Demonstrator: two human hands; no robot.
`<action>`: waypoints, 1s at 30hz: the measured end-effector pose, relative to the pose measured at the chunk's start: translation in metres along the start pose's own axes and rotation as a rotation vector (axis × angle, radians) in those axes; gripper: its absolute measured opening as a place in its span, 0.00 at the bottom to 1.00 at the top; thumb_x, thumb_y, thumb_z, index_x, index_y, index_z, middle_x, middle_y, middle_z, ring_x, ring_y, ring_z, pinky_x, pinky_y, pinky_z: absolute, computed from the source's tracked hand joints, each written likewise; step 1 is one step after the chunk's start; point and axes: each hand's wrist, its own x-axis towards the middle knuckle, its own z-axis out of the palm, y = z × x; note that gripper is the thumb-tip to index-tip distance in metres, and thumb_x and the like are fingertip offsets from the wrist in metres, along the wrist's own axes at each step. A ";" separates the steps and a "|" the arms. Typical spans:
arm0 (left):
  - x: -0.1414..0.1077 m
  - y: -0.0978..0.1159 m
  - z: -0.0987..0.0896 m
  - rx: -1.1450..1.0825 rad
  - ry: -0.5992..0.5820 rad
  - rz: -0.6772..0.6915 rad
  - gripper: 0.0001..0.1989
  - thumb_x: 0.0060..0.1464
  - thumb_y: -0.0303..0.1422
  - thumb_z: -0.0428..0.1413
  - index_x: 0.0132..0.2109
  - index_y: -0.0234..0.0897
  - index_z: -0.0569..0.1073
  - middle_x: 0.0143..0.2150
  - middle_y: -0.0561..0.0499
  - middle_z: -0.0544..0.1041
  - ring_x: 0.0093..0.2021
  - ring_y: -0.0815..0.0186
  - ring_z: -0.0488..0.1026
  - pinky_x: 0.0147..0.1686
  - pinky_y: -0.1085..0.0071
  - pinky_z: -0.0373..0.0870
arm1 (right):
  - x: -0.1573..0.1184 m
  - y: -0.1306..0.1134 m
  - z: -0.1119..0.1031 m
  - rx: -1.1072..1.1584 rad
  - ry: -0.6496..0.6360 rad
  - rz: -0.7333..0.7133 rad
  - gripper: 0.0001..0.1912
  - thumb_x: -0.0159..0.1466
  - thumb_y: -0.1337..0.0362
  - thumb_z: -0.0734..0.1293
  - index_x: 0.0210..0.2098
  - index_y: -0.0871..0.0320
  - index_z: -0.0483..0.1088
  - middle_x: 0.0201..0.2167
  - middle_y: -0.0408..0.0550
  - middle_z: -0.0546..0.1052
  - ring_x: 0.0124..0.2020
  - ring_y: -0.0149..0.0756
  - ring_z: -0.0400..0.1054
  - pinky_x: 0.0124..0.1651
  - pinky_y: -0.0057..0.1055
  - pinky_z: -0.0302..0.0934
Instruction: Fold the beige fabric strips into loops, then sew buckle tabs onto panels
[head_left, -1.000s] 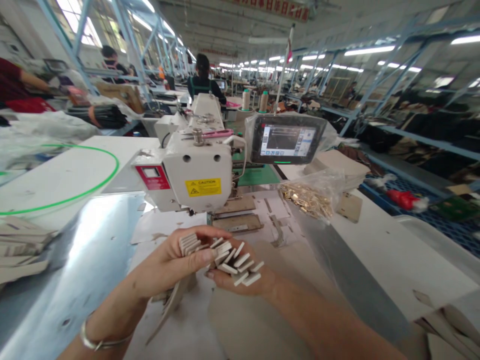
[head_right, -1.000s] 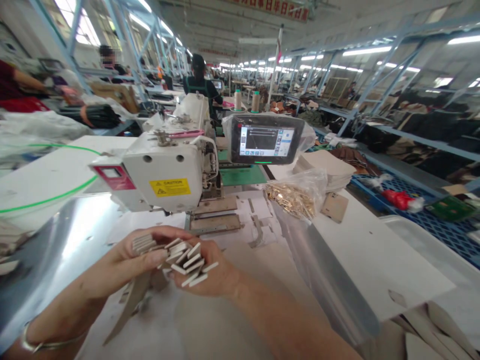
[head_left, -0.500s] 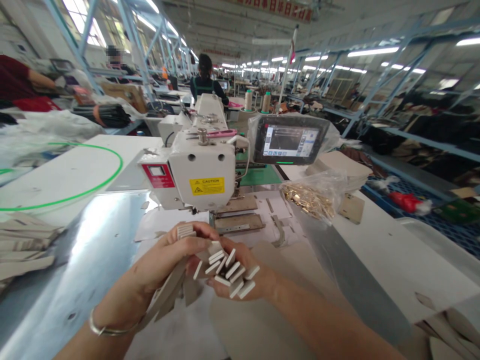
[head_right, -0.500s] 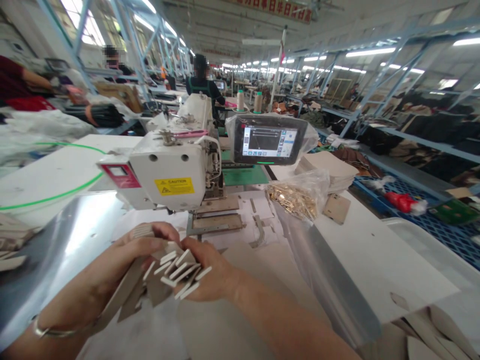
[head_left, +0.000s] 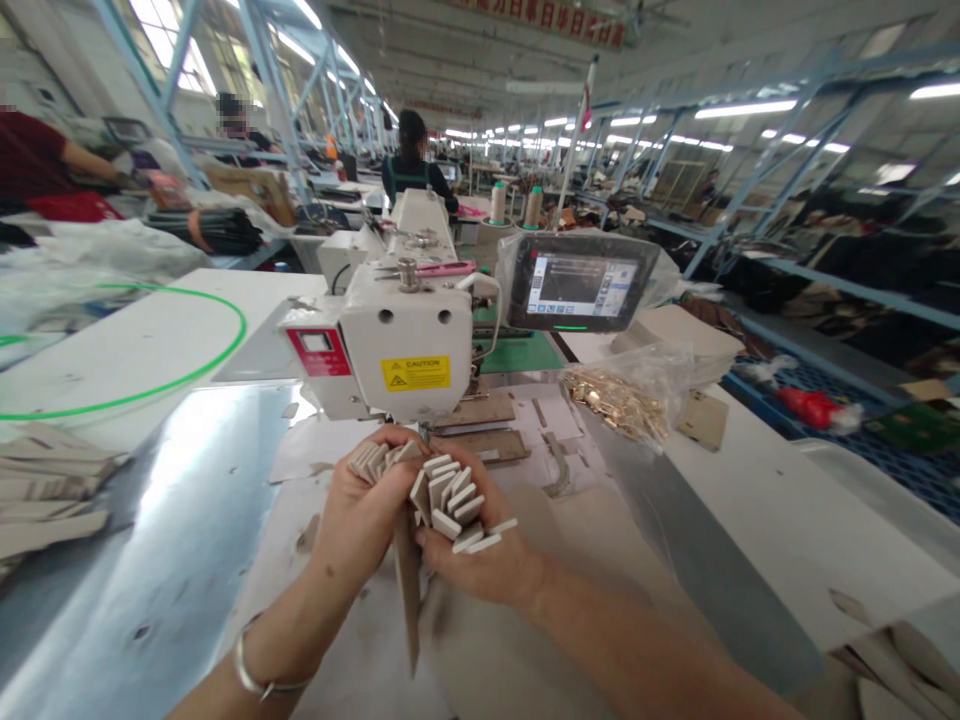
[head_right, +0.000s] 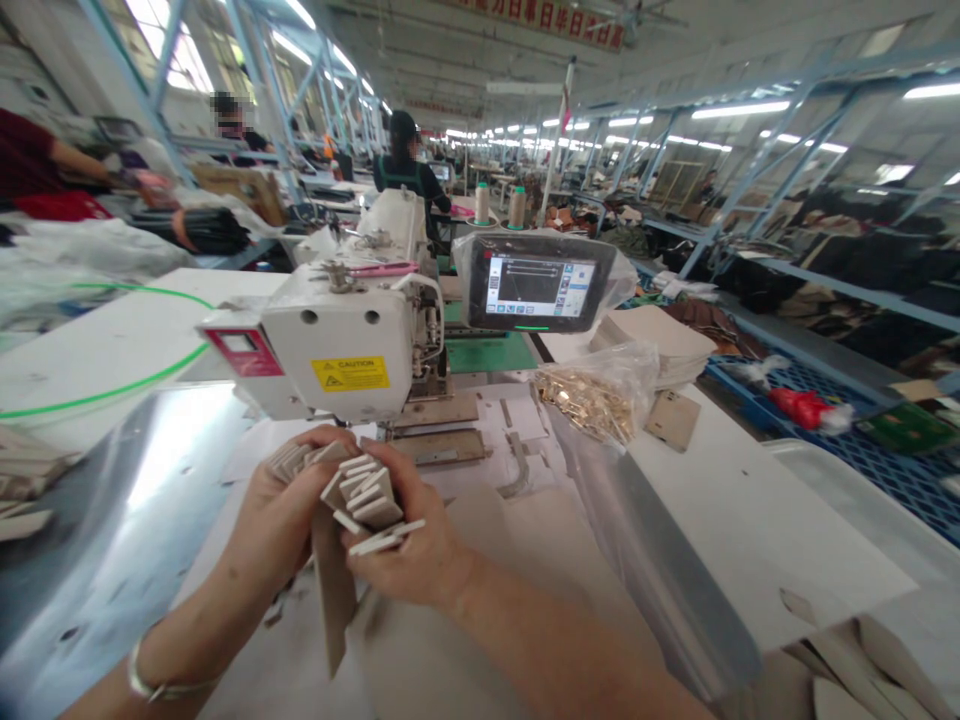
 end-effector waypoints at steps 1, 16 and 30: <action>0.000 -0.003 0.003 -0.057 0.053 -0.029 0.10 0.40 0.33 0.65 0.32 0.36 0.75 0.27 0.56 0.77 0.24 0.71 0.71 0.24 0.78 0.69 | 0.000 -0.001 0.001 0.003 0.011 -0.020 0.33 0.58 0.67 0.69 0.62 0.49 0.63 0.39 0.42 0.78 0.38 0.36 0.75 0.44 0.32 0.74; 0.005 0.045 -0.019 0.029 0.052 0.120 0.11 0.47 0.30 0.65 0.32 0.40 0.68 0.22 0.61 0.70 0.22 0.72 0.67 0.28 0.74 0.70 | 0.010 0.002 -0.015 -0.025 0.059 -0.002 0.08 0.61 0.69 0.67 0.41 0.53 0.68 0.34 0.44 0.77 0.35 0.38 0.75 0.41 0.33 0.72; -0.011 0.039 -0.012 0.572 -0.338 0.257 0.06 0.52 0.37 0.64 0.34 0.40 0.81 0.28 0.52 0.80 0.26 0.66 0.75 0.29 0.75 0.73 | 0.003 0.020 -0.013 0.031 -0.049 -0.122 0.27 0.61 0.69 0.70 0.58 0.49 0.63 0.44 0.45 0.78 0.42 0.38 0.75 0.48 0.33 0.71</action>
